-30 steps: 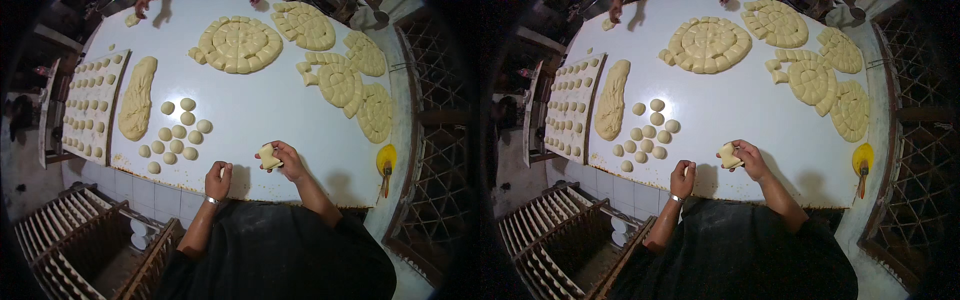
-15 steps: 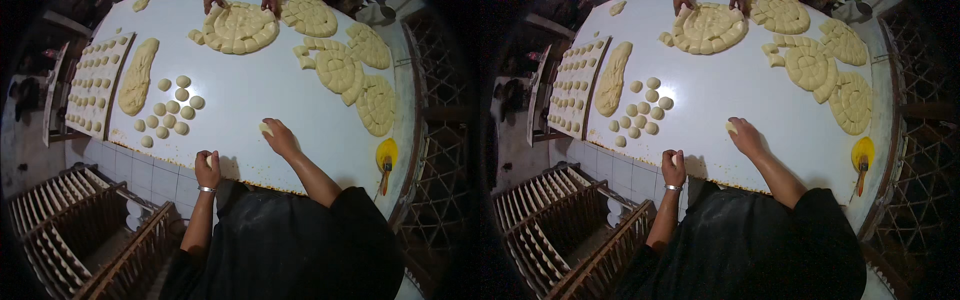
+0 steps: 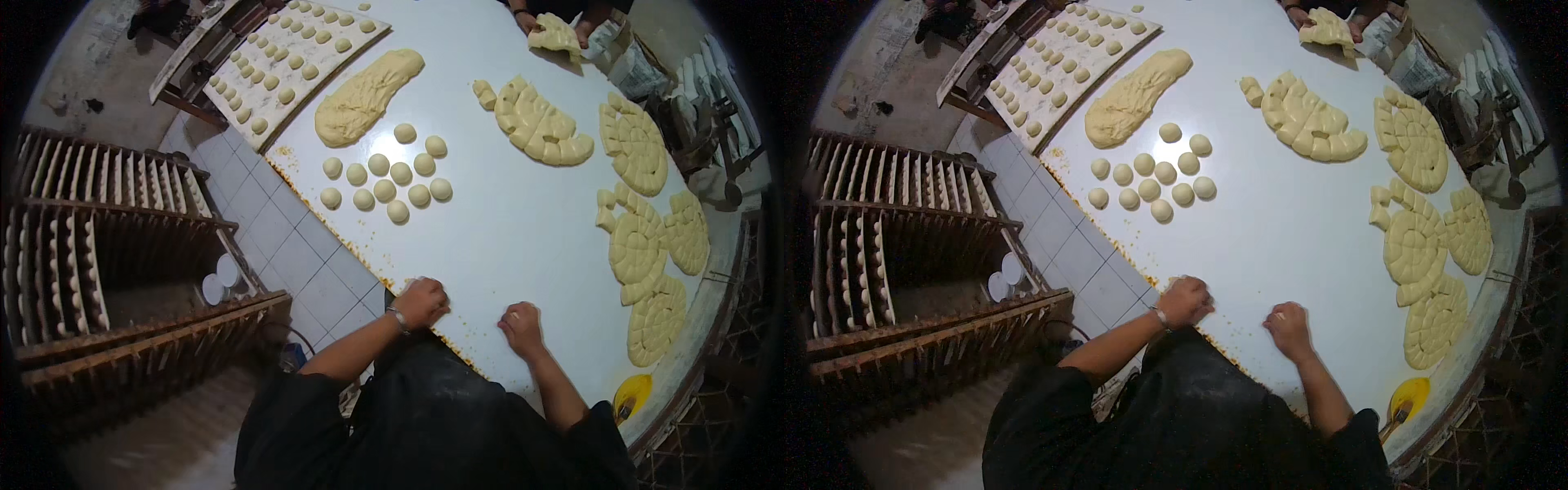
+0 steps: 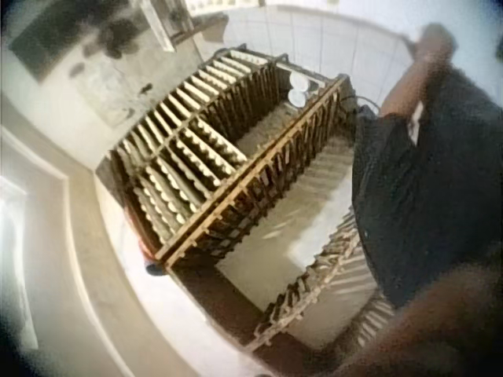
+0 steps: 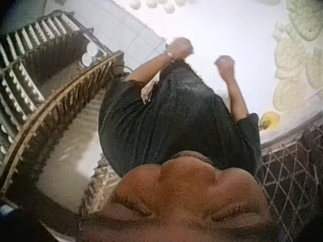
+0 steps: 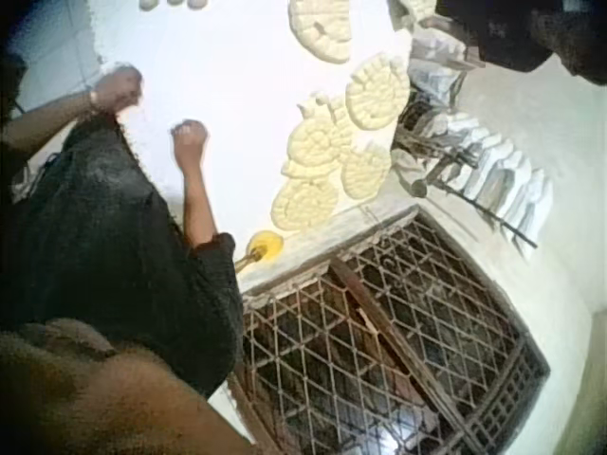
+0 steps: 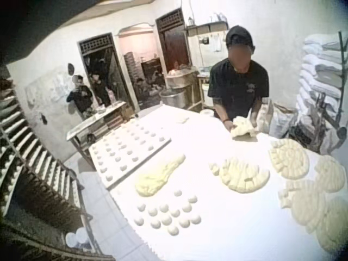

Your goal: The person rolls pieces of dough into spheres and places them onto a large board before sliding the board onto a storage rack.

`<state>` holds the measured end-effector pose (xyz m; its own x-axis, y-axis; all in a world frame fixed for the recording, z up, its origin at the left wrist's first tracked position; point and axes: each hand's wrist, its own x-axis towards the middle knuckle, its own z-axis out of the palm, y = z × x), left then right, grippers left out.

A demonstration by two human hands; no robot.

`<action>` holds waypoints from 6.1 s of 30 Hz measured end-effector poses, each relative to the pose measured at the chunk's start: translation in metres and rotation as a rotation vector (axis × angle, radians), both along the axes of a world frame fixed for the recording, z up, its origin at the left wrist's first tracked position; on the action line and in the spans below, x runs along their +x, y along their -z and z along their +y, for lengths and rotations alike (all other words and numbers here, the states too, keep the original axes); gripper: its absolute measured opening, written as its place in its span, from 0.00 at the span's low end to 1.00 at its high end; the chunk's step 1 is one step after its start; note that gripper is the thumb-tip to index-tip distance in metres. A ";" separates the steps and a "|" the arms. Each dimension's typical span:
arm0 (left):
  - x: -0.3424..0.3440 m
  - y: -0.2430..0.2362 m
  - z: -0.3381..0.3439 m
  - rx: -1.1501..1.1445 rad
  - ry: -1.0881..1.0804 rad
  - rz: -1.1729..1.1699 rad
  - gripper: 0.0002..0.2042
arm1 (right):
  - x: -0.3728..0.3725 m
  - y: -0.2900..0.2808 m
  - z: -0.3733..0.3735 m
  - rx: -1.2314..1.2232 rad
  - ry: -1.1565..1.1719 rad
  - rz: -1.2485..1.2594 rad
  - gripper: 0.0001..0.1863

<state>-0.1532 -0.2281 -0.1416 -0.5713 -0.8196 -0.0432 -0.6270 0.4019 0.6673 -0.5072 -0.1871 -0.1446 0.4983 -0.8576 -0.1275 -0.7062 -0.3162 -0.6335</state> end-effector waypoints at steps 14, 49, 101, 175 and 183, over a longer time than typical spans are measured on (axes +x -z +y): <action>-0.032 -0.016 -0.089 -0.144 -0.625 0.012 0.14 | 0.031 -0.016 -0.137 -0.242 1.072 -0.031 0.11; 0.072 -0.190 -0.372 0.140 -0.047 0.480 0.13 | 0.216 -0.030 -0.192 -0.341 1.285 -0.085 0.27; -0.635 -0.025 -0.351 0.399 0.426 -0.363 0.44 | -0.439 -0.034 -0.177 0.152 1.045 -0.317 0.55; -0.142 -0.039 -0.186 1.318 -0.652 1.668 0.19 | 0.002 -0.093 -0.143 0.405 1.142 -1.989 0.30; -0.080 -0.144 -0.084 1.672 -0.370 1.527 0.31 | 0.015 -0.234 0.017 0.095 1.149 -1.680 0.37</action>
